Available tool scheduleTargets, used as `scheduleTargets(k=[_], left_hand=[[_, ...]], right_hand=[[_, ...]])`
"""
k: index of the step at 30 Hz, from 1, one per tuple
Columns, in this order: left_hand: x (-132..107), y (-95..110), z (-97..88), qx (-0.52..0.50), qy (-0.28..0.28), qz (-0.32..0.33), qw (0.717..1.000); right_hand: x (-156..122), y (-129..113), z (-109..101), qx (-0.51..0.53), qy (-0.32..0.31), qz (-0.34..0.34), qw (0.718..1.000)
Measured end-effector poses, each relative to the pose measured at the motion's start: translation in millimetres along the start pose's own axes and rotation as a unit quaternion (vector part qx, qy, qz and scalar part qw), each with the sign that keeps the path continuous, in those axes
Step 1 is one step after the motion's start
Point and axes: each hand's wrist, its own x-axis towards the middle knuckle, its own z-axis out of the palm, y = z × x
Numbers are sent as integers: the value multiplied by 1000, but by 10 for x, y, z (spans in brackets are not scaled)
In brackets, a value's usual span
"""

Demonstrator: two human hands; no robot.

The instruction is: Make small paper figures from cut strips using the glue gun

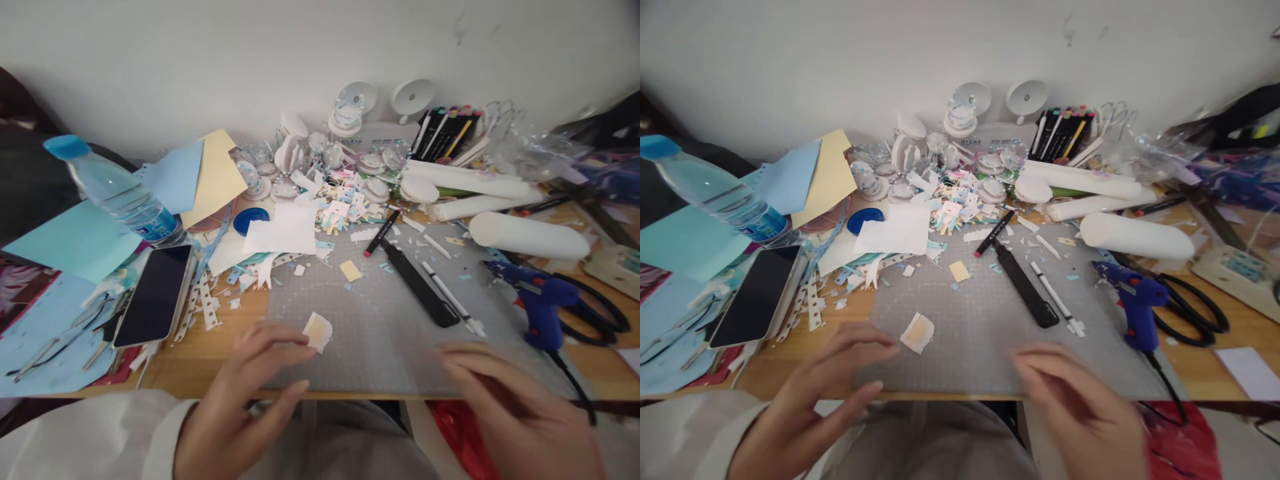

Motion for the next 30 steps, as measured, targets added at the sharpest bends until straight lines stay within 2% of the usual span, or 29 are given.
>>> scheduleTargets(k=[3, 6, 9, 14, 20, 22, 27, 30], left_hand=[[199, 170, -55, -118, 43, -46, 991], [279, 260, -87, -178, 40, -46, 982], [250, 279, -97, -215, 32, -50, 975], [194, 277, -79, -281, 26, -61, 957], [214, 319, -51, -333, 1, -47, 942], [226, 335, -53, -340, 6, -37, 940], [246, 362, -63, -344, 28, -5, 938], [241, 352, -56, -333, 46, 8, 942]], right_hand=[[177, -450, 484, 111, -86, -67, 988], [264, -748, 706, 183, -136, -115, 967], [274, -853, 734, 216, -143, -147, 955], [269, -856, 716, 209, -139, -180, 951], [257, -834, 690, 210, -141, -168, 953], [248, -822, 689, 205, -146, -171, 953], [241, -771, 712, 224, -106, -160, 956], [248, -733, 720, 202, -112, -174, 957]])
